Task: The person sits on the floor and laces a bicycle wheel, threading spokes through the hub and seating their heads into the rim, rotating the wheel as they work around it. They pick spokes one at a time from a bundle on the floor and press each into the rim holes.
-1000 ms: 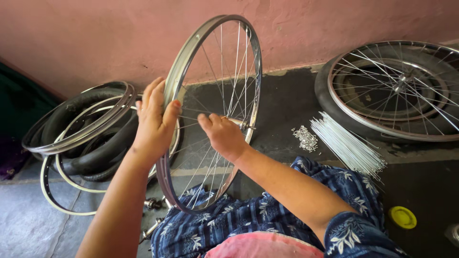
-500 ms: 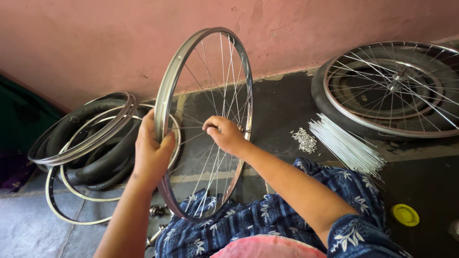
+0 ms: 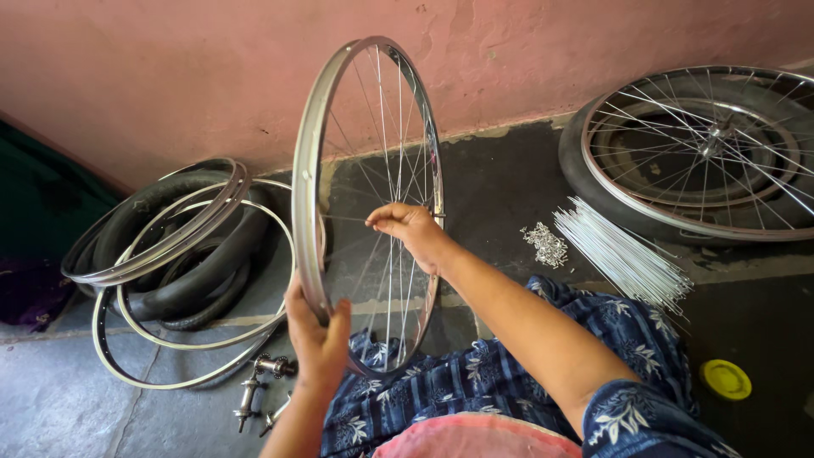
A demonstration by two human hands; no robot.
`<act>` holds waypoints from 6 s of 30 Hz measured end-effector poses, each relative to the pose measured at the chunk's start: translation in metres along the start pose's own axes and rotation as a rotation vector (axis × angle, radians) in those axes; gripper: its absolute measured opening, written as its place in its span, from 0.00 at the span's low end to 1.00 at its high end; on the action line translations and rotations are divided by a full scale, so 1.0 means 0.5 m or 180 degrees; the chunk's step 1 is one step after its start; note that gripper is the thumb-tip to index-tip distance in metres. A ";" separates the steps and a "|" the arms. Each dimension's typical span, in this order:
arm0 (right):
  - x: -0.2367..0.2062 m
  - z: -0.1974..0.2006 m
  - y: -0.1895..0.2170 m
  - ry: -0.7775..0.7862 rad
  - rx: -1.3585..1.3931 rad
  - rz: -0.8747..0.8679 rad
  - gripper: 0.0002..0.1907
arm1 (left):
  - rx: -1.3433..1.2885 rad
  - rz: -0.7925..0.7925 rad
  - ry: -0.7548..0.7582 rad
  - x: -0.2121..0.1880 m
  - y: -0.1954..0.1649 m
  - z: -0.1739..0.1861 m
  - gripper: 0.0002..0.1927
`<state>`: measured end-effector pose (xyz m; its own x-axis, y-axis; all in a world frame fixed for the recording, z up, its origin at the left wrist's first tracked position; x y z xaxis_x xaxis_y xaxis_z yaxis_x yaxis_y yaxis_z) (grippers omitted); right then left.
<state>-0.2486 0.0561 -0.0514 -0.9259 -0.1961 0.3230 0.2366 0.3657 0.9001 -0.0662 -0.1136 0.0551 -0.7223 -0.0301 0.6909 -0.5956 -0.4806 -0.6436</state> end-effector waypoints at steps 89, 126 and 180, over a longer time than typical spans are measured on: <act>-0.209 0.055 0.014 0.0513 -0.2162 0.1381 0.06 | -0.1539 0.2328 0.1309 -0.079 0.060 0.141 0.15; -0.223 0.042 0.024 0.0626 -0.2344 0.1526 0.07 | -0.1810 0.2527 0.1548 -0.111 0.083 0.136 0.20; -0.531 0.053 0.138 0.0640 -0.1113 0.0359 0.05 | -0.3425 0.1348 0.2476 -0.051 -0.120 -0.287 0.28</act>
<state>0.0056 0.1575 -0.0829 -0.8207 -0.3589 0.4446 0.4510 0.0708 0.8897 -0.0624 0.0419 0.0289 -0.7098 0.6576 0.2524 -0.0033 0.3553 -0.9348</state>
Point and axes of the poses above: each hand's wrist, its own x-axis towards the middle knuckle, its own z-axis out of the back of the hand, y = z × x, the point moved 8 cm from there along x, towards the middle knuckle, and after that the axes turned 3 degrees about z, right-handed, at the moved point
